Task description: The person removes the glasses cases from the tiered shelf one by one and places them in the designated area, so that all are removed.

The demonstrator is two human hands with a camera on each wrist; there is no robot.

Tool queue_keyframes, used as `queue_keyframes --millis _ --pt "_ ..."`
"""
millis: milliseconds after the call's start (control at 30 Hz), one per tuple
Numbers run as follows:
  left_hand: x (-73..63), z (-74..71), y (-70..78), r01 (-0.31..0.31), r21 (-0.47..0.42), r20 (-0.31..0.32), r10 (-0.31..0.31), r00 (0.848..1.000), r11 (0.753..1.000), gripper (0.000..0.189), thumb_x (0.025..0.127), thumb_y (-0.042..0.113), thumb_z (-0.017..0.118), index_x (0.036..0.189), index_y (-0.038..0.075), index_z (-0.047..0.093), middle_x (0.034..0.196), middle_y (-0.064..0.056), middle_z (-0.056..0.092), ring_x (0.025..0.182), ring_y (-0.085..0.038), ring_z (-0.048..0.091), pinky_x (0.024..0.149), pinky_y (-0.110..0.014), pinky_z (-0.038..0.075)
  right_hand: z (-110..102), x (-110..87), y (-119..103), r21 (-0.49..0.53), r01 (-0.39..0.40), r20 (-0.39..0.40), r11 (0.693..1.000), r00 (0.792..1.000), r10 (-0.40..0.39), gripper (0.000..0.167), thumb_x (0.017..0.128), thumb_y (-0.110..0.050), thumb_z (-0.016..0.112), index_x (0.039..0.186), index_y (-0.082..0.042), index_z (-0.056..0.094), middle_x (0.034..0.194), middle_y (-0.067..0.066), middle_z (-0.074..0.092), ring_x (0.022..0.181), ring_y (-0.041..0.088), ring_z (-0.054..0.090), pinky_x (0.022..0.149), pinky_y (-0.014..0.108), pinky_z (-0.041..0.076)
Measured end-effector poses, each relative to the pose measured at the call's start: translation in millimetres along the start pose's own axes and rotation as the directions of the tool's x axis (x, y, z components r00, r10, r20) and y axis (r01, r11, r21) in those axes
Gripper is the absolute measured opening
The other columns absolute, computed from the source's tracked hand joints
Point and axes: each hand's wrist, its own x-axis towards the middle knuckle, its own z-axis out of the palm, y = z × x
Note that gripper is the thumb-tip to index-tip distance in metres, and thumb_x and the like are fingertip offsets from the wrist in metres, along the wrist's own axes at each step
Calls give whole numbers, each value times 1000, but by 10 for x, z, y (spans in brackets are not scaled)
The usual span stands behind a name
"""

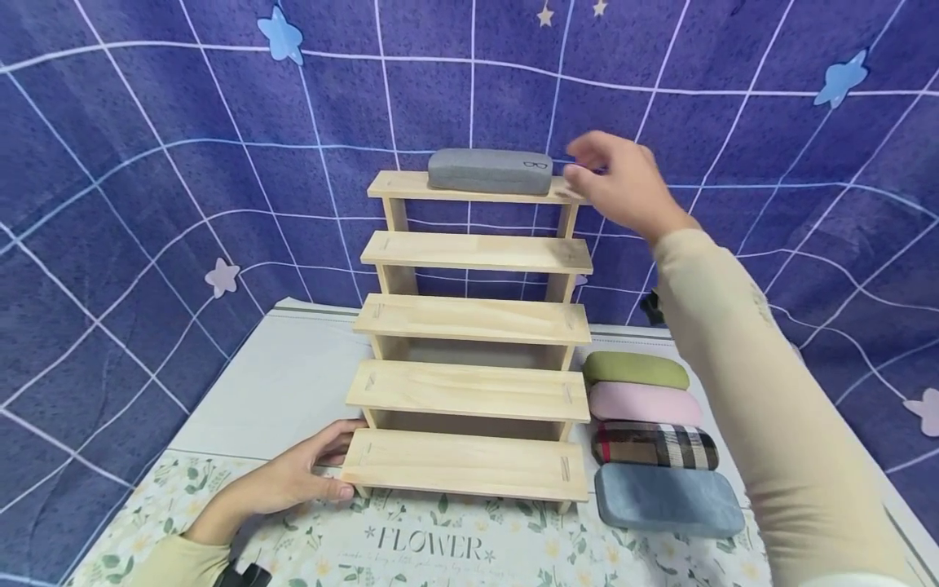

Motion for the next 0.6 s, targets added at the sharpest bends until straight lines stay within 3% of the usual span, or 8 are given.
queue_keyframes --millis 100,233,433,600 --pt "-1 5 -11 -8 -4 2 8 1000 1000 80 88 19 79 154 12 33 147 -11 49 136 -37 44 112 -53 38 111 191 -160 -5 26 113 1000 993 -25 46 99 -32 62 136 -6 57 136 19 57 127 36 50 110 54 37" --pt "7 14 -27 -7 -2 3 7 1000 1000 80 89 19 80 154 13 33 147 -10 49 137 -36 44 113 -49 38 245 327 -213 -24 25 207 999 978 -19 45 98 -31 64 136 -9 51 134 17 53 122 36 46 106 55 35" --pt "-7 4 -34 -7 5 -1 7 1000 1000 80 88 21 80 153 15 34 148 -9 49 137 -34 43 113 -48 38 348 365 -155 36 -27 195 999 981 19 42 98 -24 67 134 -13 48 134 16 53 118 35 46 102 55 35" --pt "-15 -9 -34 -5 0 -2 5 1000 1000 80 89 20 79 154 15 33 148 -9 48 137 -35 43 113 -53 37 326 354 -97 48 -9 172 999 985 0 43 97 -17 67 136 -12 50 135 18 53 118 35 46 102 54 36"
